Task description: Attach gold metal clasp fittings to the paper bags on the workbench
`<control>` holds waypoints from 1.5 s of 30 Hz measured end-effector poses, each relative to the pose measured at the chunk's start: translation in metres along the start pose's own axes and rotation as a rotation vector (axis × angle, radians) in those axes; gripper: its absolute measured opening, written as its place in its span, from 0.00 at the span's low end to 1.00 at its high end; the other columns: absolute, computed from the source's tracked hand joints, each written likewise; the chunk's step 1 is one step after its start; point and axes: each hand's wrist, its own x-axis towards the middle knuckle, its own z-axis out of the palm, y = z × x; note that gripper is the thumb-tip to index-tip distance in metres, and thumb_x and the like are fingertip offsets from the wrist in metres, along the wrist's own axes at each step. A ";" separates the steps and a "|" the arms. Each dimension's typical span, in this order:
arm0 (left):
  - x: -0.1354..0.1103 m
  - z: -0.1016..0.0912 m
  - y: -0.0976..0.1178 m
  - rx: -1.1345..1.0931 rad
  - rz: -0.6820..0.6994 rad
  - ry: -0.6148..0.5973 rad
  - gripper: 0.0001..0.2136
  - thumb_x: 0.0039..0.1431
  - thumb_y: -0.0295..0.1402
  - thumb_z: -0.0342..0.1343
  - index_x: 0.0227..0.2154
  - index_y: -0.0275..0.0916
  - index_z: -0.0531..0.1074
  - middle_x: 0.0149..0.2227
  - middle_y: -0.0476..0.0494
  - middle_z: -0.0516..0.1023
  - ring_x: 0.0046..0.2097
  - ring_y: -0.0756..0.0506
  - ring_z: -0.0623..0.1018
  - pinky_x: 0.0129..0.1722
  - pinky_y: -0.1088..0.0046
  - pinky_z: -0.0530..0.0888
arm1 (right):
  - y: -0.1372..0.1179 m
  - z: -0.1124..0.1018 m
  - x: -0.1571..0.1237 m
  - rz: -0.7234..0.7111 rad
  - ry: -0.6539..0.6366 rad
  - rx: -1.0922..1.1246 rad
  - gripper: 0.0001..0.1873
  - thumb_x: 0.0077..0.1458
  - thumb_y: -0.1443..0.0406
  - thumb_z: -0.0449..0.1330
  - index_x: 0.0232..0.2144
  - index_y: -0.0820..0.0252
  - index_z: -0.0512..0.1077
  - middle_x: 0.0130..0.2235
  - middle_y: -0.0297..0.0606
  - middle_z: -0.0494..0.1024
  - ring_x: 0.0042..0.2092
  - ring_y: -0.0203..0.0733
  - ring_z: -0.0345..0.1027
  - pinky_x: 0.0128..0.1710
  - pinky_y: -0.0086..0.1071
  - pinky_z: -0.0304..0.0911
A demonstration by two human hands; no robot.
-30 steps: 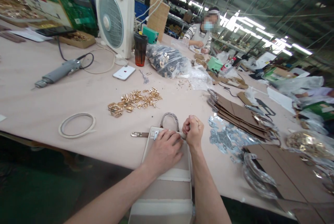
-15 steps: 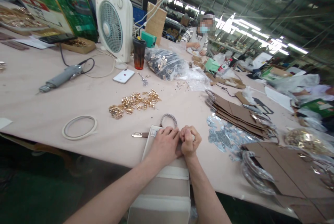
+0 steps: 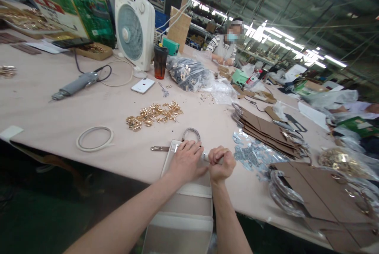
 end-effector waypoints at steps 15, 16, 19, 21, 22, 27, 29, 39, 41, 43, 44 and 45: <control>-0.002 0.001 0.000 -0.017 -0.004 0.002 0.27 0.61 0.50 0.61 0.58 0.40 0.72 0.66 0.38 0.71 0.66 0.36 0.67 0.68 0.54 0.58 | 0.019 0.008 0.016 0.218 -0.036 -0.171 0.22 0.68 0.55 0.55 0.22 0.57 0.63 0.19 0.25 0.59 0.17 0.29 0.49 0.15 0.25 0.46; -0.003 0.001 0.000 -0.019 -0.009 0.008 0.29 0.60 0.51 0.62 0.59 0.40 0.71 0.66 0.38 0.70 0.66 0.36 0.67 0.68 0.54 0.58 | 0.018 0.008 0.021 0.253 -0.030 -0.153 0.23 0.68 0.54 0.55 0.22 0.57 0.63 0.19 0.24 0.59 0.16 0.29 0.49 0.15 0.24 0.46; -0.003 0.003 0.000 -0.024 -0.013 0.015 0.32 0.58 0.51 0.63 0.61 0.40 0.69 0.67 0.38 0.70 0.66 0.35 0.66 0.68 0.53 0.58 | 0.010 0.007 0.034 0.247 0.018 -0.067 0.23 0.67 0.55 0.57 0.21 0.57 0.62 0.18 0.23 0.57 0.15 0.28 0.47 0.14 0.23 0.44; -0.003 0.003 0.000 -0.025 -0.008 0.016 0.33 0.57 0.51 0.64 0.61 0.41 0.68 0.67 0.38 0.69 0.66 0.35 0.66 0.68 0.52 0.58 | 0.003 0.008 0.040 0.208 0.040 -0.041 0.23 0.66 0.55 0.58 0.21 0.57 0.62 0.17 0.23 0.57 0.15 0.27 0.46 0.14 0.23 0.43; -0.003 0.003 0.000 -0.025 -0.010 0.017 0.33 0.57 0.50 0.65 0.61 0.41 0.68 0.67 0.38 0.69 0.66 0.35 0.66 0.68 0.52 0.58 | -0.001 0.009 0.042 0.202 0.034 -0.044 0.23 0.66 0.56 0.58 0.21 0.57 0.62 0.17 0.23 0.57 0.15 0.27 0.46 0.14 0.23 0.43; -0.003 -0.001 0.002 -0.027 -0.015 0.016 0.32 0.57 0.50 0.65 0.61 0.40 0.69 0.67 0.38 0.70 0.66 0.35 0.67 0.68 0.53 0.59 | -0.003 0.016 0.035 0.168 0.025 -0.085 0.24 0.66 0.55 0.58 0.20 0.57 0.61 0.18 0.23 0.56 0.16 0.27 0.47 0.14 0.23 0.43; -0.003 -0.002 0.002 -0.029 -0.012 0.017 0.31 0.59 0.50 0.63 0.61 0.39 0.68 0.66 0.38 0.71 0.66 0.36 0.67 0.68 0.53 0.59 | 0.003 0.016 0.029 0.178 0.036 -0.130 0.25 0.66 0.54 0.57 0.20 0.57 0.61 0.18 0.23 0.57 0.16 0.28 0.48 0.15 0.23 0.45; -0.004 -0.001 0.002 -0.017 -0.007 0.025 0.32 0.59 0.50 0.63 0.62 0.39 0.68 0.66 0.37 0.70 0.66 0.36 0.67 0.69 0.53 0.58 | -0.001 0.013 0.033 0.158 0.023 -0.117 0.23 0.65 0.56 0.58 0.20 0.57 0.61 0.18 0.24 0.58 0.17 0.28 0.49 0.15 0.24 0.45; -0.004 -0.002 0.002 -0.015 -0.009 0.025 0.31 0.61 0.50 0.62 0.61 0.38 0.68 0.66 0.37 0.70 0.66 0.36 0.67 0.69 0.53 0.58 | 0.005 0.011 0.030 0.205 0.019 -0.161 0.23 0.65 0.56 0.58 0.19 0.57 0.60 0.18 0.24 0.58 0.17 0.29 0.50 0.15 0.24 0.46; -0.003 -0.001 0.003 -0.014 -0.011 0.026 0.30 0.61 0.50 0.62 0.61 0.38 0.68 0.66 0.37 0.71 0.66 0.35 0.67 0.68 0.53 0.59 | 0.013 0.008 0.026 0.276 0.029 -0.170 0.24 0.64 0.55 0.58 0.19 0.57 0.60 0.17 0.23 0.58 0.16 0.29 0.49 0.15 0.24 0.46; -0.003 0.000 0.003 -0.013 -0.012 0.028 0.31 0.60 0.50 0.62 0.62 0.39 0.68 0.66 0.37 0.71 0.66 0.35 0.67 0.68 0.52 0.59 | 0.015 0.006 0.026 0.303 0.042 -0.149 0.24 0.64 0.54 0.58 0.20 0.56 0.60 0.17 0.23 0.57 0.16 0.29 0.48 0.15 0.23 0.46; -0.003 0.001 0.004 -0.012 -0.012 0.032 0.33 0.60 0.51 0.63 0.62 0.38 0.67 0.67 0.37 0.70 0.66 0.35 0.67 0.69 0.52 0.59 | 0.015 0.005 0.026 0.316 0.065 -0.114 0.23 0.64 0.54 0.58 0.20 0.56 0.60 0.17 0.22 0.57 0.16 0.28 0.47 0.15 0.23 0.46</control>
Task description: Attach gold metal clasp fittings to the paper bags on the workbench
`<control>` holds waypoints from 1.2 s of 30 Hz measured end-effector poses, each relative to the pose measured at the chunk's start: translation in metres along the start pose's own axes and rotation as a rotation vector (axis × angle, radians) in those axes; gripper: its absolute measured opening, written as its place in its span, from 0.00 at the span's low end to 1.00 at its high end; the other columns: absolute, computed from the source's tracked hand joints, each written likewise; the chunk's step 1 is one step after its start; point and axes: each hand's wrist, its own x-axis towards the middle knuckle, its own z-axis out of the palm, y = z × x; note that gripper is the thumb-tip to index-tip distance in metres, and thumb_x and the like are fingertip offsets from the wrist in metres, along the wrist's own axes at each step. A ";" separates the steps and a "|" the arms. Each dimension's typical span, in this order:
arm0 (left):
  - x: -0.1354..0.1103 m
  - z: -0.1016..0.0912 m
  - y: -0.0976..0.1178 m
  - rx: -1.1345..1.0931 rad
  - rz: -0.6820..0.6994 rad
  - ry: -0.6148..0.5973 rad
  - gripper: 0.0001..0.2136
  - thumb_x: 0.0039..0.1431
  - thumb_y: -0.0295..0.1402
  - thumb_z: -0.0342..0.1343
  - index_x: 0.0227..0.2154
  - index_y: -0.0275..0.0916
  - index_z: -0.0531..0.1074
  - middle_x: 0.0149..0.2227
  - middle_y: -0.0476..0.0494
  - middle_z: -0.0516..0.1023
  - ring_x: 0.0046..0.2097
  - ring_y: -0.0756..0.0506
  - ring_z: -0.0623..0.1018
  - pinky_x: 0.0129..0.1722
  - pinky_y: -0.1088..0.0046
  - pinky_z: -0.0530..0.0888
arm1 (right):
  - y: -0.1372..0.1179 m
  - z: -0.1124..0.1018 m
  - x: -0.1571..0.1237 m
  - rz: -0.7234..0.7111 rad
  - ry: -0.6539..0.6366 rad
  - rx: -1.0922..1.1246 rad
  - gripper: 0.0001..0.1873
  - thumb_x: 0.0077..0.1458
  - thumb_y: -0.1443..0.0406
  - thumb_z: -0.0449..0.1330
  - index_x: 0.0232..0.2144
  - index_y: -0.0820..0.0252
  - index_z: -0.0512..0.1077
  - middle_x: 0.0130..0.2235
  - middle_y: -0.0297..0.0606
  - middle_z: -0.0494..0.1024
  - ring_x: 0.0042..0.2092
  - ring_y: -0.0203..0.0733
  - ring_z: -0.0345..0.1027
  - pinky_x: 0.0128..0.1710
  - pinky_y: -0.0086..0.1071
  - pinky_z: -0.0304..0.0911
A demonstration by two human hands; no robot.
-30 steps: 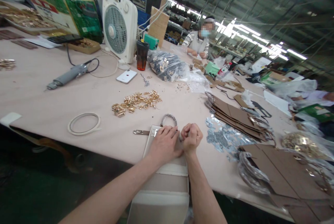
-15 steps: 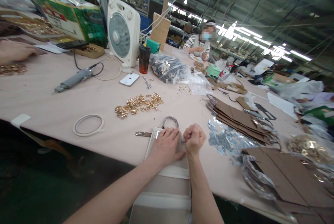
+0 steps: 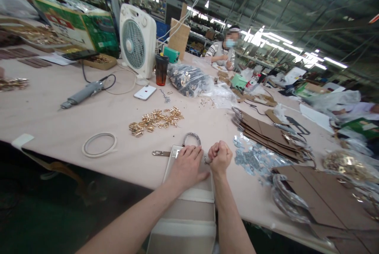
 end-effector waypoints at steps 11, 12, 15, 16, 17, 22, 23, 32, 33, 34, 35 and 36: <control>-0.025 -0.038 -0.024 -0.001 -0.066 0.136 0.22 0.64 0.38 0.62 0.59 0.43 0.70 0.65 0.41 0.73 0.69 0.36 0.65 0.70 0.50 0.60 | -0.074 -0.004 0.009 -0.057 0.158 0.210 0.20 0.60 0.57 0.61 0.21 0.57 0.60 0.18 0.23 0.58 0.16 0.27 0.47 0.15 0.23 0.46; -0.026 -0.039 -0.028 -0.018 -0.072 0.129 0.20 0.65 0.38 0.62 0.58 0.43 0.71 0.63 0.42 0.75 0.68 0.37 0.66 0.70 0.49 0.60 | -0.073 0.003 0.009 -0.022 0.139 0.228 0.20 0.60 0.56 0.61 0.21 0.57 0.60 0.18 0.22 0.58 0.16 0.26 0.46 0.14 0.23 0.46; -0.026 -0.036 -0.035 -0.072 -0.073 0.110 0.16 0.65 0.38 0.62 0.54 0.45 0.74 0.59 0.44 0.78 0.65 0.38 0.69 0.69 0.48 0.61 | -0.055 0.028 0.008 0.087 0.044 0.220 0.21 0.60 0.54 0.62 0.22 0.57 0.61 0.18 0.21 0.58 0.15 0.26 0.47 0.14 0.23 0.45; -0.026 -0.033 -0.036 -0.089 -0.076 0.112 0.16 0.65 0.38 0.63 0.54 0.45 0.75 0.59 0.44 0.79 0.65 0.38 0.70 0.68 0.48 0.61 | -0.046 0.035 0.008 0.106 0.018 0.198 0.22 0.59 0.53 0.62 0.22 0.57 0.61 0.17 0.21 0.58 0.15 0.26 0.47 0.14 0.23 0.46; -0.026 -0.031 -0.037 -0.104 -0.084 0.119 0.16 0.65 0.39 0.63 0.54 0.46 0.75 0.58 0.44 0.79 0.64 0.38 0.70 0.68 0.48 0.61 | -0.037 0.042 0.008 0.113 0.005 0.175 0.22 0.59 0.52 0.63 0.22 0.57 0.62 0.17 0.21 0.59 0.15 0.27 0.48 0.14 0.23 0.46; -0.027 -0.028 -0.038 -0.137 -0.109 0.143 0.17 0.62 0.39 0.66 0.54 0.47 0.76 0.57 0.45 0.80 0.63 0.39 0.72 0.67 0.50 0.63 | -0.003 0.055 0.014 0.106 0.036 0.123 0.23 0.58 0.50 0.64 0.22 0.57 0.62 0.17 0.21 0.60 0.15 0.27 0.50 0.14 0.23 0.47; -0.026 -0.029 -0.038 -0.138 -0.113 0.141 0.18 0.61 0.39 0.66 0.54 0.47 0.76 0.56 0.45 0.80 0.62 0.40 0.72 0.66 0.51 0.64 | 0.000 0.055 0.016 0.113 0.038 0.126 0.23 0.58 0.50 0.64 0.22 0.57 0.62 0.17 0.21 0.60 0.15 0.27 0.49 0.14 0.23 0.47; -0.014 -0.031 -0.040 -0.189 -0.212 0.124 0.07 0.66 0.37 0.63 0.45 0.50 0.81 0.51 0.49 0.83 0.53 0.42 0.76 0.56 0.57 0.71 | 0.011 0.055 0.021 0.171 0.043 0.112 0.23 0.58 0.49 0.64 0.23 0.56 0.61 0.17 0.21 0.60 0.14 0.26 0.48 0.13 0.22 0.46; -0.013 -0.031 -0.041 -0.198 -0.217 0.114 0.07 0.65 0.38 0.63 0.44 0.50 0.82 0.51 0.49 0.83 0.53 0.42 0.76 0.55 0.57 0.71 | 0.012 0.055 0.022 0.183 0.041 0.108 0.23 0.57 0.49 0.64 0.23 0.56 0.61 0.17 0.21 0.60 0.14 0.26 0.48 0.13 0.23 0.46; -0.012 -0.032 -0.042 -0.206 -0.223 0.106 0.07 0.64 0.38 0.64 0.44 0.51 0.82 0.50 0.50 0.83 0.53 0.42 0.76 0.55 0.57 0.71 | 0.013 0.056 0.024 0.196 0.035 0.103 0.23 0.57 0.49 0.64 0.23 0.56 0.61 0.17 0.21 0.60 0.14 0.26 0.48 0.13 0.23 0.46; -0.011 -0.032 -0.042 -0.212 -0.227 0.097 0.07 0.64 0.38 0.64 0.44 0.51 0.82 0.50 0.50 0.83 0.53 0.42 0.76 0.55 0.57 0.71 | 0.014 0.056 0.025 0.209 0.029 0.097 0.23 0.57 0.49 0.64 0.23 0.56 0.62 0.17 0.21 0.60 0.14 0.26 0.48 0.13 0.23 0.46; -0.011 -0.033 -0.043 -0.217 -0.230 0.093 0.07 0.63 0.38 0.65 0.44 0.51 0.82 0.50 0.51 0.83 0.53 0.42 0.76 0.54 0.57 0.71 | 0.014 0.057 0.026 0.221 0.022 0.090 0.23 0.57 0.49 0.64 0.23 0.56 0.62 0.17 0.21 0.59 0.14 0.26 0.48 0.13 0.22 0.45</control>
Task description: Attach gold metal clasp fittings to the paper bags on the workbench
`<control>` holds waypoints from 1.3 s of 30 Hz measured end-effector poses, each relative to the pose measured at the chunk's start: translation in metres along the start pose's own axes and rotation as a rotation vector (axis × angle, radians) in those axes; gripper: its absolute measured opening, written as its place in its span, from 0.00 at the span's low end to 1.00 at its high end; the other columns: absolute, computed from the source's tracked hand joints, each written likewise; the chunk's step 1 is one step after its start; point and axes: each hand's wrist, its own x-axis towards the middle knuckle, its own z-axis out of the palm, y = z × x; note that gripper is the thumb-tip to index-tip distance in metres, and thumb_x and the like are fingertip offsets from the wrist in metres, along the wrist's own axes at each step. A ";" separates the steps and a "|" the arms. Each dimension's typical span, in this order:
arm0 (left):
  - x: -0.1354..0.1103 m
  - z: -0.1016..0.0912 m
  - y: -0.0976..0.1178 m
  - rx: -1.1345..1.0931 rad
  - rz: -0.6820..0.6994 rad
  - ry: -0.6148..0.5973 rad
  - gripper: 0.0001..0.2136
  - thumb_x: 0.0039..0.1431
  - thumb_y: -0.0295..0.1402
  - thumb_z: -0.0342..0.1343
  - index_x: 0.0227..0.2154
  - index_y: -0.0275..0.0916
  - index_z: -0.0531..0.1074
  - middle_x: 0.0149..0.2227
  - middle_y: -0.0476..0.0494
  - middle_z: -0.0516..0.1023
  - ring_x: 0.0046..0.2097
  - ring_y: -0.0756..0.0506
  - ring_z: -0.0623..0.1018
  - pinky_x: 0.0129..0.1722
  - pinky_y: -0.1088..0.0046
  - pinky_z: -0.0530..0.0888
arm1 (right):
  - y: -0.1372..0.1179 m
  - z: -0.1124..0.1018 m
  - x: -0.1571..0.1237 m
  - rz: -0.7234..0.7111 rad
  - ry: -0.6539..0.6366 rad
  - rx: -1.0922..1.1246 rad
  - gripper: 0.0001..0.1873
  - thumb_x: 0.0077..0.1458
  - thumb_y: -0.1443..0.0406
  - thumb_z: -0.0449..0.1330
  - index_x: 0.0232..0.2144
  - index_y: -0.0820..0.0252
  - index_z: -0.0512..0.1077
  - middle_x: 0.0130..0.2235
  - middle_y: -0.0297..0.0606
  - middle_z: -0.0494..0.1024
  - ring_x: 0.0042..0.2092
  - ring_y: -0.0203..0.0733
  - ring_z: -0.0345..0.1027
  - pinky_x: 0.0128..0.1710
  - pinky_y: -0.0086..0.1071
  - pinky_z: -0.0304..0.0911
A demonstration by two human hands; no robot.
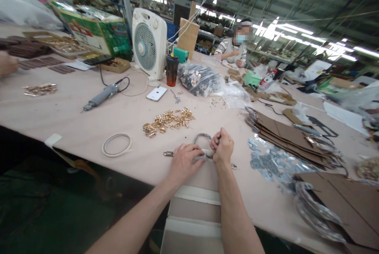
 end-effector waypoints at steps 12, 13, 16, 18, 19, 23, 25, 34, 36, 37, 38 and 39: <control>-0.001 0.005 -0.007 -0.094 0.010 0.041 0.08 0.62 0.36 0.67 0.43 0.47 0.84 0.47 0.48 0.84 0.50 0.41 0.76 0.53 0.59 0.73 | 0.001 0.004 -0.012 -0.120 -0.061 -0.043 0.22 0.62 0.53 0.60 0.22 0.56 0.61 0.17 0.21 0.57 0.15 0.27 0.47 0.13 0.23 0.45; 0.000 0.005 -0.008 -0.099 0.011 0.045 0.08 0.61 0.36 0.67 0.43 0.47 0.84 0.46 0.47 0.84 0.50 0.41 0.77 0.52 0.59 0.73 | 0.001 0.003 -0.013 -0.130 -0.079 -0.049 0.22 0.63 0.53 0.60 0.22 0.56 0.61 0.17 0.21 0.57 0.15 0.27 0.47 0.13 0.23 0.46; 0.000 0.006 -0.009 -0.106 0.020 0.060 0.08 0.61 0.35 0.68 0.43 0.47 0.84 0.46 0.46 0.84 0.50 0.40 0.77 0.51 0.59 0.73 | 0.002 0.001 -0.016 -0.159 -0.131 -0.072 0.22 0.64 0.54 0.59 0.22 0.56 0.61 0.18 0.22 0.57 0.15 0.28 0.48 0.14 0.24 0.46; 0.000 0.006 -0.009 -0.107 0.024 0.067 0.08 0.61 0.35 0.68 0.43 0.47 0.84 0.46 0.46 0.84 0.50 0.41 0.77 0.51 0.59 0.73 | 0.003 -0.001 -0.018 -0.171 -0.165 -0.097 0.22 0.65 0.54 0.59 0.22 0.56 0.62 0.18 0.23 0.58 0.16 0.28 0.49 0.14 0.24 0.45; 0.000 0.007 -0.009 -0.107 0.026 0.068 0.08 0.61 0.35 0.67 0.43 0.47 0.84 0.46 0.46 0.84 0.49 0.41 0.77 0.51 0.59 0.73 | 0.003 -0.002 -0.020 -0.173 -0.182 -0.111 0.22 0.65 0.54 0.58 0.22 0.56 0.63 0.18 0.23 0.58 0.16 0.28 0.49 0.14 0.25 0.45; 0.000 0.007 -0.009 -0.109 0.035 0.071 0.07 0.61 0.35 0.67 0.42 0.46 0.83 0.45 0.47 0.84 0.50 0.41 0.77 0.51 0.59 0.73 | 0.006 -0.006 -0.026 -0.208 -0.221 -0.184 0.22 0.66 0.54 0.57 0.22 0.56 0.63 0.18 0.24 0.59 0.16 0.30 0.51 0.16 0.27 0.46; -0.001 0.006 -0.009 -0.112 0.038 0.068 0.06 0.61 0.35 0.67 0.42 0.46 0.83 0.45 0.46 0.84 0.49 0.41 0.77 0.51 0.59 0.73 | 0.008 -0.008 -0.031 -0.259 -0.217 -0.233 0.22 0.67 0.55 0.57 0.21 0.56 0.62 0.19 0.25 0.60 0.17 0.31 0.52 0.17 0.28 0.48; -0.002 0.003 -0.011 -0.091 0.085 0.046 0.08 0.66 0.40 0.62 0.44 0.48 0.82 0.49 0.47 0.83 0.51 0.41 0.77 0.53 0.59 0.73 | 0.006 -0.013 -0.048 -0.485 -0.382 -0.350 0.22 0.67 0.59 0.56 0.21 0.57 0.64 0.21 0.29 0.63 0.23 0.34 0.57 0.25 0.32 0.54; -0.003 0.004 -0.012 -0.063 0.109 0.037 0.11 0.67 0.40 0.62 0.49 0.49 0.81 0.53 0.47 0.82 0.54 0.41 0.75 0.55 0.58 0.72 | -0.004 -0.012 -0.047 -0.463 -0.302 -0.218 0.21 0.68 0.60 0.55 0.21 0.56 0.63 0.20 0.27 0.61 0.21 0.33 0.54 0.22 0.30 0.51; -0.003 0.005 -0.012 -0.049 0.116 0.034 0.12 0.67 0.40 0.61 0.51 0.49 0.80 0.55 0.47 0.81 0.55 0.40 0.75 0.56 0.57 0.72 | -0.009 -0.012 -0.046 -0.462 -0.253 -0.139 0.21 0.68 0.61 0.54 0.22 0.56 0.62 0.20 0.26 0.59 0.20 0.33 0.52 0.20 0.29 0.49; -0.004 0.006 -0.012 -0.037 0.118 0.030 0.13 0.67 0.40 0.61 0.52 0.49 0.79 0.56 0.47 0.81 0.56 0.40 0.74 0.57 0.57 0.71 | -0.014 -0.012 -0.046 -0.471 -0.214 -0.067 0.20 0.68 0.61 0.53 0.22 0.56 0.61 0.20 0.26 0.58 0.19 0.32 0.50 0.19 0.28 0.48; -0.004 0.006 -0.012 -0.028 0.115 0.027 0.14 0.67 0.40 0.61 0.53 0.50 0.79 0.57 0.47 0.80 0.57 0.40 0.74 0.57 0.56 0.71 | -0.017 -0.012 -0.047 -0.485 -0.196 -0.014 0.20 0.68 0.62 0.53 0.22 0.56 0.61 0.20 0.25 0.57 0.18 0.32 0.49 0.18 0.27 0.47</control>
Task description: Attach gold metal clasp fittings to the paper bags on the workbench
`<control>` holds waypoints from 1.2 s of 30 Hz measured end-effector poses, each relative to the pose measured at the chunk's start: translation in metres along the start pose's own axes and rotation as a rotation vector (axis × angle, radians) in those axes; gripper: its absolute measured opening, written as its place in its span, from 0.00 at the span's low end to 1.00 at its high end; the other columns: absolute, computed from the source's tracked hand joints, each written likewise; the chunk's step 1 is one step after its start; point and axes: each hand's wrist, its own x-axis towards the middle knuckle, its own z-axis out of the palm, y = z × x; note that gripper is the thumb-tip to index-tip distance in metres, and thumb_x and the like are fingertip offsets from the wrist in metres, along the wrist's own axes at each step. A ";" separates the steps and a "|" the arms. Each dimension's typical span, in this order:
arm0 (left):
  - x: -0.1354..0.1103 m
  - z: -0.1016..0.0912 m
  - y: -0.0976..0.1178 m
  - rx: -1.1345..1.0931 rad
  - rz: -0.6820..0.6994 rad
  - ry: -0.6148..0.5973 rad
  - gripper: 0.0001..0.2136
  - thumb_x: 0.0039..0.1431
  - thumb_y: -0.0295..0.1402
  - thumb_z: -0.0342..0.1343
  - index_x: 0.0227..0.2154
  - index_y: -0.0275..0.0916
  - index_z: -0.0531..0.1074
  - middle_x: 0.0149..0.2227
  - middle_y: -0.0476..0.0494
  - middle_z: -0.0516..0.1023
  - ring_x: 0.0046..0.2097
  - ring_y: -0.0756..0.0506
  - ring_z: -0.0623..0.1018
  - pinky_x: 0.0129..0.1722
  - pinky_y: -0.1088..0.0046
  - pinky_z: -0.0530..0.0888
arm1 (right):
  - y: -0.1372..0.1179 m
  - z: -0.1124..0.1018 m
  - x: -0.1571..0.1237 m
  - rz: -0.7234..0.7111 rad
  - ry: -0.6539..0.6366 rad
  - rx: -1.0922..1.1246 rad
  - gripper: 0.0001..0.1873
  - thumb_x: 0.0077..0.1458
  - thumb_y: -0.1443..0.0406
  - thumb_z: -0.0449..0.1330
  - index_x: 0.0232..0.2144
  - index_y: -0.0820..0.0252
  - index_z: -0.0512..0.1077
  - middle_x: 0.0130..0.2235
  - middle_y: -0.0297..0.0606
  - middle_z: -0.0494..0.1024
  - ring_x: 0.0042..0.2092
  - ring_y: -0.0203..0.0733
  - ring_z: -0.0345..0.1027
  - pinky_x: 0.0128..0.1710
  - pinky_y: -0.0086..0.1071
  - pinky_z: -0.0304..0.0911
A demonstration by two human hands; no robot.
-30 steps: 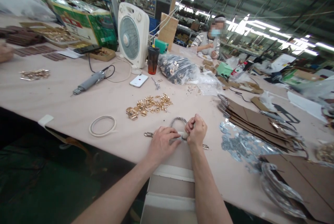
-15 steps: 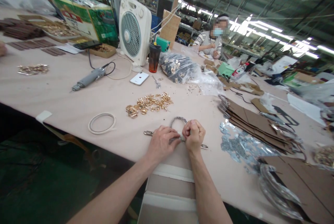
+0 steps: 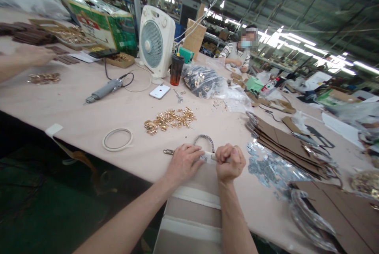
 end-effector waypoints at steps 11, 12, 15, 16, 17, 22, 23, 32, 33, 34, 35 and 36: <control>0.001 -0.003 0.003 -0.010 -0.056 -0.037 0.11 0.66 0.38 0.61 0.50 0.51 0.81 0.54 0.50 0.83 0.57 0.41 0.74 0.57 0.57 0.72 | 0.019 0.001 -0.033 -0.091 -0.083 -0.121 0.18 0.68 0.63 0.52 0.23 0.56 0.62 0.20 0.26 0.59 0.20 0.34 0.56 0.21 0.30 0.52; 0.001 -0.003 0.003 -0.009 -0.061 -0.040 0.11 0.66 0.39 0.61 0.50 0.52 0.81 0.54 0.50 0.83 0.57 0.41 0.74 0.57 0.57 0.72 | 0.021 0.001 -0.034 -0.106 -0.089 -0.144 0.18 0.68 0.63 0.52 0.23 0.55 0.62 0.20 0.26 0.59 0.20 0.35 0.56 0.21 0.30 0.53; 0.001 -0.004 0.004 -0.005 -0.072 -0.048 0.11 0.67 0.40 0.61 0.50 0.52 0.81 0.54 0.50 0.83 0.57 0.40 0.73 0.57 0.57 0.71 | 0.022 0.000 -0.033 -0.138 -0.106 -0.167 0.19 0.68 0.63 0.52 0.23 0.55 0.62 0.20 0.27 0.60 0.21 0.35 0.57 0.22 0.31 0.53; 0.001 -0.004 0.004 -0.004 -0.073 -0.051 0.11 0.67 0.40 0.61 0.50 0.52 0.81 0.53 0.50 0.83 0.56 0.40 0.73 0.57 0.57 0.71 | 0.023 0.000 -0.032 -0.149 -0.112 -0.166 0.19 0.67 0.63 0.52 0.22 0.55 0.62 0.20 0.27 0.60 0.21 0.35 0.57 0.22 0.32 0.54; 0.001 -0.004 0.005 -0.004 -0.072 -0.053 0.11 0.67 0.40 0.61 0.50 0.52 0.81 0.53 0.50 0.83 0.56 0.40 0.73 0.57 0.57 0.70 | 0.023 0.000 -0.031 -0.160 -0.121 -0.170 0.19 0.67 0.63 0.53 0.22 0.55 0.63 0.20 0.27 0.60 0.21 0.35 0.58 0.23 0.32 0.54; 0.002 -0.005 0.005 -0.006 -0.065 -0.035 0.09 0.68 0.40 0.60 0.47 0.53 0.82 0.52 0.52 0.83 0.56 0.41 0.73 0.56 0.57 0.71 | 0.026 0.007 -0.023 -0.092 -0.133 -0.299 0.21 0.67 0.60 0.54 0.21 0.55 0.64 0.20 0.28 0.63 0.22 0.36 0.59 0.25 0.33 0.56; 0.001 -0.005 0.005 -0.005 -0.056 -0.033 0.08 0.68 0.40 0.60 0.46 0.52 0.82 0.52 0.52 0.84 0.55 0.41 0.73 0.55 0.57 0.71 | 0.027 0.009 -0.020 -0.041 -0.117 -0.332 0.21 0.67 0.59 0.54 0.21 0.56 0.64 0.20 0.28 0.63 0.22 0.35 0.58 0.24 0.32 0.55; -0.004 -0.002 0.002 -0.012 0.033 -0.034 0.11 0.67 0.39 0.61 0.50 0.50 0.80 0.53 0.47 0.82 0.55 0.40 0.73 0.56 0.57 0.72 | 0.009 0.003 0.007 0.208 0.090 -0.064 0.21 0.67 0.56 0.55 0.22 0.56 0.61 0.18 0.22 0.57 0.15 0.29 0.47 0.14 0.24 0.46; -0.004 -0.001 0.002 -0.007 0.030 -0.022 0.12 0.68 0.40 0.60 0.51 0.49 0.80 0.53 0.47 0.82 0.55 0.40 0.73 0.56 0.57 0.71 | 0.004 0.001 0.009 0.162 0.131 -0.028 0.21 0.67 0.57 0.54 0.22 0.56 0.61 0.18 0.22 0.56 0.15 0.29 0.47 0.14 0.23 0.46; -0.003 0.000 0.002 -0.002 0.025 -0.013 0.12 0.68 0.40 0.60 0.51 0.49 0.80 0.54 0.46 0.82 0.56 0.40 0.73 0.56 0.56 0.71 | 0.000 -0.001 0.012 0.122 0.151 -0.011 0.20 0.66 0.58 0.54 0.22 0.56 0.61 0.18 0.22 0.56 0.15 0.28 0.46 0.14 0.23 0.46; -0.003 0.001 0.002 0.006 0.016 -0.004 0.12 0.68 0.40 0.60 0.52 0.48 0.80 0.54 0.46 0.82 0.56 0.40 0.72 0.56 0.56 0.71 | -0.004 -0.001 0.014 0.095 0.153 -0.005 0.20 0.66 0.58 0.54 0.22 0.56 0.61 0.18 0.22 0.56 0.15 0.28 0.46 0.14 0.23 0.46; -0.002 0.002 0.002 0.015 0.006 0.002 0.13 0.68 0.41 0.60 0.52 0.48 0.80 0.54 0.47 0.82 0.56 0.40 0.72 0.55 0.56 0.72 | -0.006 -0.001 0.016 0.084 0.141 -0.008 0.20 0.66 0.58 0.54 0.22 0.57 0.61 0.18 0.23 0.56 0.15 0.28 0.46 0.15 0.23 0.46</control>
